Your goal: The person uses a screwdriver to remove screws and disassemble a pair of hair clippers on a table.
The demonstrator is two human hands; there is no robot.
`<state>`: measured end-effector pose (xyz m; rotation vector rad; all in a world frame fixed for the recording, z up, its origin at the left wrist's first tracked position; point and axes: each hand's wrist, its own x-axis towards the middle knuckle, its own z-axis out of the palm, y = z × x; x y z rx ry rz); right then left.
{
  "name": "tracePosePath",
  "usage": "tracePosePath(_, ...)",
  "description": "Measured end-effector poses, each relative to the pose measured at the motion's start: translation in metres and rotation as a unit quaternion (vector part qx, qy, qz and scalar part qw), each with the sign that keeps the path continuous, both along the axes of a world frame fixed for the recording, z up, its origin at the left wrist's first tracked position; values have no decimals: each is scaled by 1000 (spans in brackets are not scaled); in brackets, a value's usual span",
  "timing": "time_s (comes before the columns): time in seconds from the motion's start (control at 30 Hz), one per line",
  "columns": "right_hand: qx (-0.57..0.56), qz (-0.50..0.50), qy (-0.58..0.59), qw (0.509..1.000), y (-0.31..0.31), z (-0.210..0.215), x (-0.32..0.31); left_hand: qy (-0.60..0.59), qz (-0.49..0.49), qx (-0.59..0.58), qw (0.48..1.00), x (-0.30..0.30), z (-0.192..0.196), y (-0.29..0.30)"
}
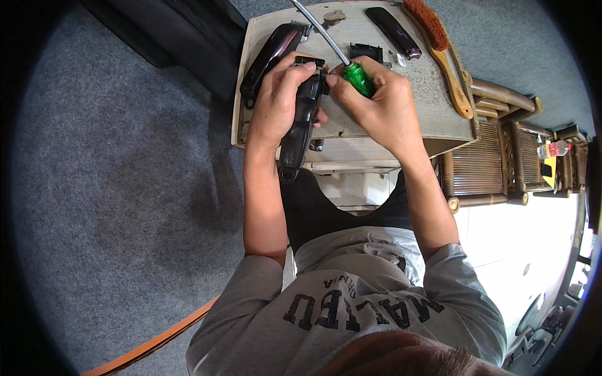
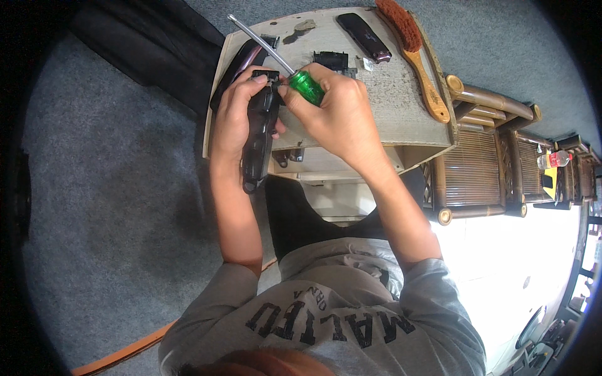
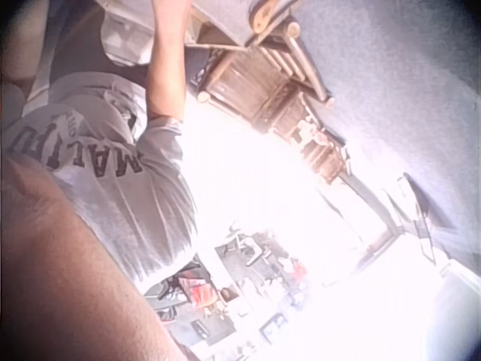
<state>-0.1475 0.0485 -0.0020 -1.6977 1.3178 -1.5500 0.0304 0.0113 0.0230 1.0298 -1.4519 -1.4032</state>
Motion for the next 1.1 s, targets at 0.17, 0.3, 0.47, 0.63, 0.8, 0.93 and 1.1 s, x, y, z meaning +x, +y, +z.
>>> tracePosePath(0.17,9,6,8,1000,0,1,-3,-2,-7,1,1000,-1,2,2)
tracePosePath(0.3,12,17,-2,1000,-3,-4,-3,3,-15,-3,1000,0,0,1)
tracePosePath(0.47,-14,25,-25,999,-4,-7,-1,7,-14,5,1000,0,-1,1)
tracePosePath(0.63,3,2,15,1000,0,-2,1,12,-11,5,1000,0,-1,0)
tracePosePath(0.8,-14,1,13,1000,1,-2,2,10,-12,3,1000,0,-1,1)
tracePosePath(0.93,-16,-6,3,1000,1,-4,0,2,-7,0,1000,-1,0,2)
tracePosePath(1.1,5,-1,15,1000,2,1,0,6,-8,-5,1000,0,-1,2)
